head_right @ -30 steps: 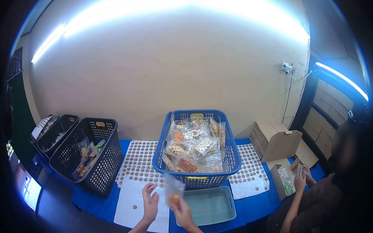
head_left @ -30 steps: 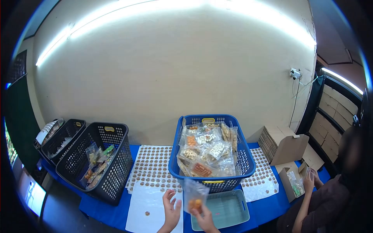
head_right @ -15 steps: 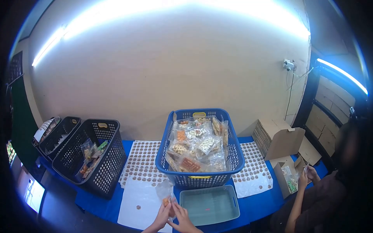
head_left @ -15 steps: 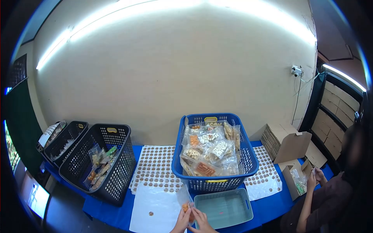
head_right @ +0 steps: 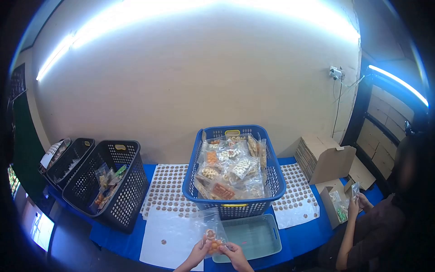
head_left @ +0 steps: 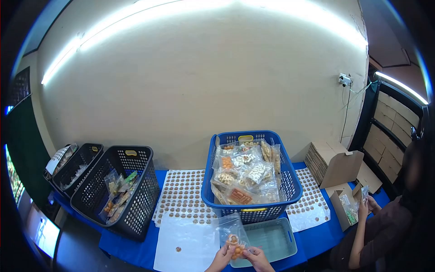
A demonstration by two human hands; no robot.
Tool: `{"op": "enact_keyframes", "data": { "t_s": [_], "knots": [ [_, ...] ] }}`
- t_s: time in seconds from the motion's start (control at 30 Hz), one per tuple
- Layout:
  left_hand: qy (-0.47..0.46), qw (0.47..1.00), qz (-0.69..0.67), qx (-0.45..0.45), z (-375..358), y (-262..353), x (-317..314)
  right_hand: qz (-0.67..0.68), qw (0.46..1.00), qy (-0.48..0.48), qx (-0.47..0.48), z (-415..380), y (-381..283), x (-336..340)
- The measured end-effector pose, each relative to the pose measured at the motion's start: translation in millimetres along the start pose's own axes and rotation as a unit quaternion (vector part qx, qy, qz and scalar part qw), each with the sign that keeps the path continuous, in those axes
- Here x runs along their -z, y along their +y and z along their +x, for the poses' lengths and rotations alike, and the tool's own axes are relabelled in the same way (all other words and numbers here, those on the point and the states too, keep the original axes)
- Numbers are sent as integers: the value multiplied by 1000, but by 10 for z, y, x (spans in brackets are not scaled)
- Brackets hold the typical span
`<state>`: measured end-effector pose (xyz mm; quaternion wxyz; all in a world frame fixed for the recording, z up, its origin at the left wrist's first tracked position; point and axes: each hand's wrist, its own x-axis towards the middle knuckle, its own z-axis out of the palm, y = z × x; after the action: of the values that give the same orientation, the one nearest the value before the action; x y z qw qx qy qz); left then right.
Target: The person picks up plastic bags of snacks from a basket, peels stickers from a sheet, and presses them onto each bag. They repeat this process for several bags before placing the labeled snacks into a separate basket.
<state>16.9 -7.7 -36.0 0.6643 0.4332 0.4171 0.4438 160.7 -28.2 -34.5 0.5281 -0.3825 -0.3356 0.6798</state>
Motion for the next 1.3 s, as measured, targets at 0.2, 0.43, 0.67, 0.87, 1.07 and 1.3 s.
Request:
{"op": "enact_keyframes", "data": {
  "t_s": [0.2, 0.43, 0.67, 0.87, 1.07, 1.3],
  "knots": [
    [-32, 994, 102, 4, -11, 67, 151, -16, 1000, -3, 25, -67, 27, -91],
    [-59, 991, 117, -17, 52, 39, 421, -79, 996, -29, -25, 144, 86, -83],
    [-5, 994, 72, -79, -72, 288, 853, -131, 976, 40, 168, 396, -586, -250],
    [165, 980, 70, -90, -316, 620, 1461, -143, 799, 316, 491, 685, -1186, -545],
    [203, 963, 120, -128, -480, 812, 1958, -510, 699, 381, 325, 1270, -852, -51],
    [188, 968, 95, -133, -575, 914, 2607, -476, 767, 358, 239, 1191, -518, -503]
  ]
}}
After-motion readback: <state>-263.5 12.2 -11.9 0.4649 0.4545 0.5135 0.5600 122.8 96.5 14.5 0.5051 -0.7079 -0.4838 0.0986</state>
